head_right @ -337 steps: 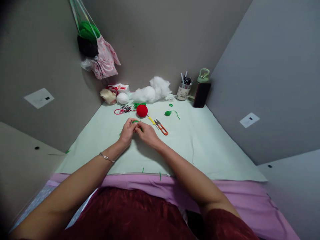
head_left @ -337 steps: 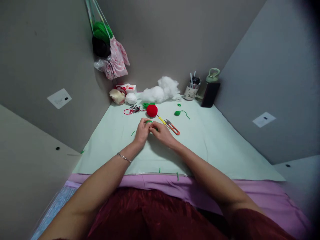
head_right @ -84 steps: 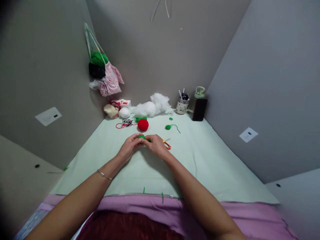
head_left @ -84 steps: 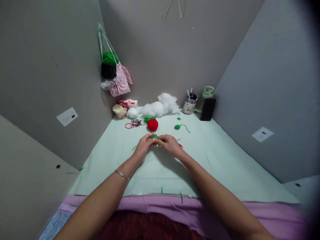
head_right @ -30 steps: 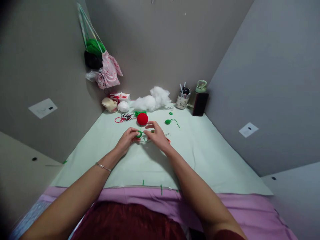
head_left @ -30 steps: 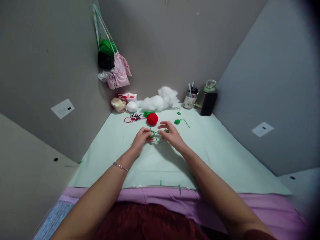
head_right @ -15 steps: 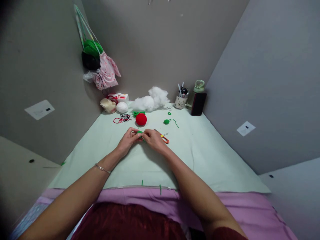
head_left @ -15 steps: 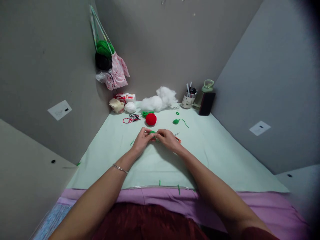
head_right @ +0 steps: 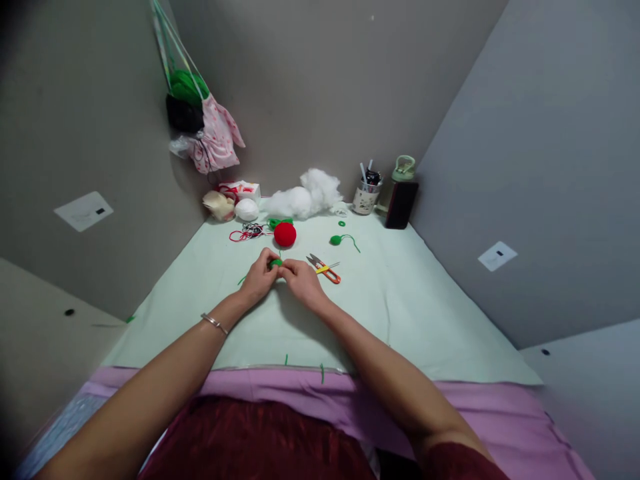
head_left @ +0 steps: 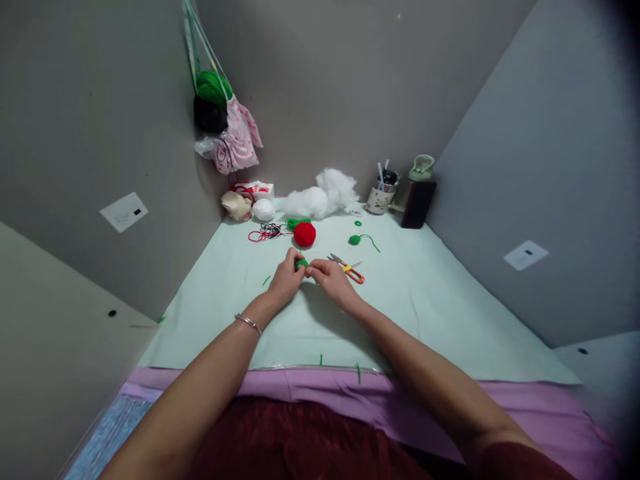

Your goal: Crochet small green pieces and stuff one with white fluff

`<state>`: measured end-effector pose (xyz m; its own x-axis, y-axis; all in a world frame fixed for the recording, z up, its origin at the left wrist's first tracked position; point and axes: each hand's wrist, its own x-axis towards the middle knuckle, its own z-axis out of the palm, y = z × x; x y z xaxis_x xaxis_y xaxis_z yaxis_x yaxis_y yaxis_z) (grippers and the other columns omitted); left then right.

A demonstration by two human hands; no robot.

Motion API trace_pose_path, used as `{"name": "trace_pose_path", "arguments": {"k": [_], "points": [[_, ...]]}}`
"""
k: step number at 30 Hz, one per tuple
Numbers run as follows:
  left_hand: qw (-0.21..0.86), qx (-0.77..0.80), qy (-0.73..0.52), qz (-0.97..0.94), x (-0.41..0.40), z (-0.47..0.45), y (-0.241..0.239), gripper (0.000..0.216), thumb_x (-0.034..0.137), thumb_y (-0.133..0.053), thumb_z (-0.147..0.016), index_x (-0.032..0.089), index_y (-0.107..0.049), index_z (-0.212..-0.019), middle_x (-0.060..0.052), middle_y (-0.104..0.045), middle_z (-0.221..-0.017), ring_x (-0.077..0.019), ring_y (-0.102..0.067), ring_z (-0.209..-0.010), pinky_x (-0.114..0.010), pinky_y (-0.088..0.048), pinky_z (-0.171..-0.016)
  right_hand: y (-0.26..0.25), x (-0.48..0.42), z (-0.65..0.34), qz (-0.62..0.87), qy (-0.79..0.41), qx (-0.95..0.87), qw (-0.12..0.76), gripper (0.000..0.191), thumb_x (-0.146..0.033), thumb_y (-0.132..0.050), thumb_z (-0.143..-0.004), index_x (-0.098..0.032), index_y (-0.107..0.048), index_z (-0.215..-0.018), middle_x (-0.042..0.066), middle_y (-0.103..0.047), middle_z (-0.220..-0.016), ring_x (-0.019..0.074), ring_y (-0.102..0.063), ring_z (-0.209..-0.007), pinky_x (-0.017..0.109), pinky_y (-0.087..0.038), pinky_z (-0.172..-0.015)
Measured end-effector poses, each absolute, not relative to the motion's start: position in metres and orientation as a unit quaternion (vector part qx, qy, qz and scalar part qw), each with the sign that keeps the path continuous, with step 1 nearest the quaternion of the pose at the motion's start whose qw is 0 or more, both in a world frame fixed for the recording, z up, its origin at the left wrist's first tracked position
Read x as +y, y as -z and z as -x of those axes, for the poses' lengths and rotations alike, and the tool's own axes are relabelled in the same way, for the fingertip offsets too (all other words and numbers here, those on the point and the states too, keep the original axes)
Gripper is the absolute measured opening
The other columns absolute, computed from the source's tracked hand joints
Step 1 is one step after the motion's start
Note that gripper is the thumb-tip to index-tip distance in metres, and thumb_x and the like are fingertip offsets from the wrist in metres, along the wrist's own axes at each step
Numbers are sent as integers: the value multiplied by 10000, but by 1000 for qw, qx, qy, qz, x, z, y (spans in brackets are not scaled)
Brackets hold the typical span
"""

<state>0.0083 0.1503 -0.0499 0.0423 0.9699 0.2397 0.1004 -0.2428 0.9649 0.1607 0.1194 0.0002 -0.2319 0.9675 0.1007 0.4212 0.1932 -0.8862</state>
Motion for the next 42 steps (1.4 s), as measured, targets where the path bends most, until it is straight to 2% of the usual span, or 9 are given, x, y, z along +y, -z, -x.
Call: {"name": "trace_pose_path", "arguments": {"k": [7,10,13,16,21,27,30,33,42], "points": [[425,402,-558,-589,149,2,37,162,232,-655,-794,196,-655,-953,-7,-687,-867,-157,-631,-781,-287,-497,-772,3,121,-160,454,-494,-648,361,294,-481,-515,-855,-204,-605,-813,-92,-314,-540,114,-283,-496,258,-300,-528],[436,397,-565,-577,150,3,35,201,277,-668,-796,191,-698,-975,-20,-713,-865,-168,-651,-774,-294,-521,-760,3,123,-166,431,-518,-659,334,328,-493,-535,-878,-188,-655,-865,-71,-425,-534,115,-333,-500,261,-350,-551],[436,404,-579,-558,155,12,34,271,330,-695,-807,191,-743,-1034,-32,-739,-912,-166,-659,-774,-298,-529,-781,1,132,-183,458,-389,-734,316,295,-402,-547,-936,-183,-729,-1012,42,-697,-837,142,-516,-648,281,-417,-664],[427,414,-602,-533,163,26,33,356,400,-731,-814,196,-743,-1105,-58,-760,-1033,-174,-661,-847,-306,-523,-826,-2,141,-208,545,-171,-771,281,304,-198,-501,-960,-216,-726,-1162,91,-725,-1134,194,-627,-881,306,-440,-802],[439,415,-635,-482,171,34,33,410,437,-801,-750,185,-675,-1048,-94,-771,-1034,-187,-667,-896,-309,-519,-801,-6,142,-230,531,-115,-836,82,309,-66,-568,-873,-211,-749,-1078,94,-721,-1123,207,-660,-893,276,-423,-766],[490,411,-608,-470,165,25,35,427,452,-815,-731,174,-714,-1040,-51,-728,-889,-182,-684,-832,-337,-547,-830,-17,137,-222,504,-115,-852,80,174,-89,-575,-900,-181,-720,-875,88,-691,-938,196,-618,-860,273,-400,-747],[515,401,-597,-467,163,21,36,432,448,-794,-738,180,-693,-1061,-56,-713,-936,-207,-722,-878,-385,-572,-862,-28,133,-217,499,-187,-825,187,134,-204,-552,-954,-185,-677,-911,63,-680,-925,165,-574,-780,276,-403,-725],[521,393,-590,-475,161,19,36,421,369,-768,-741,179,-659,-1100,-66,-713,-1033,-188,-724,-873,-394,-579,-885,-35,124,-206,432,-405,-745,305,185,-362,-547,-971,-194,-613,-932,27,-688,-804,135,-529,-654,265,-382,-632],[470,402,-578,-533,145,2,28,181,178,-608,-792,197,-562,-966,-36,-711,-945,-133,-635,-700,-298,-530,-706,-15,115,-168,389,-634,-573,343,279,-406,-654,-821,-154,-702,-933,-94,-399,-490,76,-250,-458,250,-145,-487]]}}
